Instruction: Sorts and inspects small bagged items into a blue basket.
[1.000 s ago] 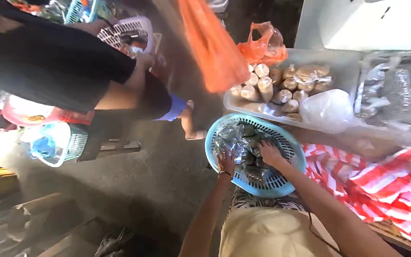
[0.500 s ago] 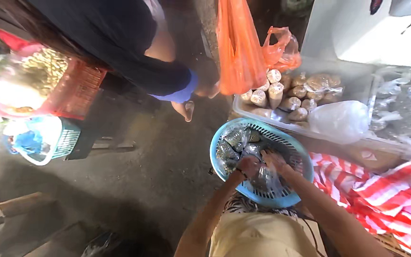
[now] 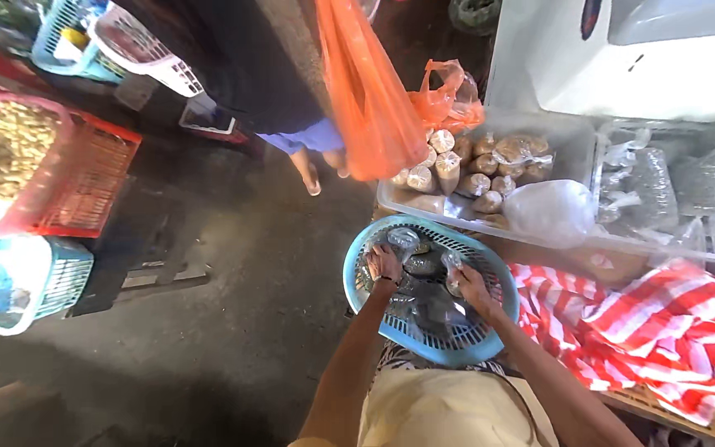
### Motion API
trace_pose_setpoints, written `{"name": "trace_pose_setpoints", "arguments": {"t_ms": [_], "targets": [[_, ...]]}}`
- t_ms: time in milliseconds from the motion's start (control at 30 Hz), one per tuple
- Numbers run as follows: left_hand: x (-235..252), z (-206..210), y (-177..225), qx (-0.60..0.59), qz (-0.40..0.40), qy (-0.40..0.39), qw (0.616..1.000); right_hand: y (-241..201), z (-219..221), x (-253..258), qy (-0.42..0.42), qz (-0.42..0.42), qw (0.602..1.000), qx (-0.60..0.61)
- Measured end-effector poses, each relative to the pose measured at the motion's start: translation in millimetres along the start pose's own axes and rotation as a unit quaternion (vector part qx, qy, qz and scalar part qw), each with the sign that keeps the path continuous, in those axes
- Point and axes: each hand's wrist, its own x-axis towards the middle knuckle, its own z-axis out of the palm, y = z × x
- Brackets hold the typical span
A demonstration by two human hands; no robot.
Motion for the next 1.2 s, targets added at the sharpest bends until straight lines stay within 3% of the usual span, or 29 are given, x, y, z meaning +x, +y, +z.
{"name": "trace_pose_setpoints", "arguments": {"t_ms": [67,100,133,200,233,267,333,400,467,567,700,733,767,833,900,933,1000,1133,1200], "targets": [[-11.8,-4.6,-8.3,-0.076,0.027,-0.045,0.996,-3.8,-1.6,-0.3,0.05,-0.01,0.991,0.121],[-17.0,-3.5,-17.4,-0.175,0.038,-0.068,0.982,-6.4,-4.2,-0.4,0.058,-0.011,0.987,0.15],[-22.8,2.2,-26.8,-0.307,0.036,-0.082,0.947,-10.3,-8.2,-1.1,0.058,-0.005,0.987,0.151],[-39.4,18.4,-38.8,-0.552,0.011,-0.093,0.829,-20.4,-10.8,-0.9,0.041,0.005,0.99,0.137],[-50.3,21.5,-41.1,-0.609,0.007,-0.083,0.789,-23.8,-8.1,0.5,0.023,0.013,0.988,0.149],[-60.5,22.1,-41.3,-0.625,0.016,-0.064,0.778,-26.3,-2.2,2.8,0.001,0.019,0.985,0.169],[-73.0,25.4,-40.0,-0.563,0.067,-0.023,0.824,-35.1,10.7,4.6,-0.057,0.025,0.978,0.201],[-84.0,27.7,-35.3,-0.417,0.132,-0.004,0.899,-46.5,19.6,0.9,-0.106,0.025,0.973,0.205],[-101.1,25.0,-26.0,-0.285,0.188,0.002,0.94,-52.3,18.2,-5.8,-0.123,0.01,0.976,0.182],[-110.7,27.1,-20.0,-0.188,0.246,-0.01,0.951,-40.8,3.2,-21.3,-0.082,-0.036,0.986,0.139],[-101.7,35.8,-12.2,-0.158,0.357,-0.068,0.918,-26.1,-9.0,-41.6,-0.031,-0.005,0.981,0.191],[-99.5,36.7,-11.5,-0.169,0.362,-0.052,0.915,-23.1,-10.1,-44.7,-0.018,-0.001,0.981,0.194],[-95.4,36.8,-11.7,-0.199,0.34,0.011,0.919,-22.1,-13.2,-46.8,-0.01,0.004,0.983,0.181],[-77.5,23.5,-12.9,-0.263,0.181,0.14,0.937,-25.9,-20.8,-52.5,-0.03,0.002,0.995,0.092],[-44.1,6.0,-11.5,-0.251,-0.003,0.151,0.956,-31.7,-31.1,-62.7,-0.087,-0.019,0.995,-0.043],[-26.2,4.2,-8.1,-0.226,-0.041,0.131,0.964,-32.0,-39.3,-68.6,-0.103,-0.03,0.99,-0.094],[-1.8,8.2,-3.6,-0.16,-0.017,0.109,0.981,-31.9,-59.6,-83.8,-0.082,-0.051,0.988,-0.117],[26.4,24.0,6.3,-0.059,0.079,0.085,0.991,-44.4,-128.4,-126.5,0.094,-0.072,0.993,0.018],[31.9,30.2,9.5,0.006,0.115,0.073,0.991,-60.4,-169.6,-140.4,0.124,-0.058,0.989,0.055]]}}
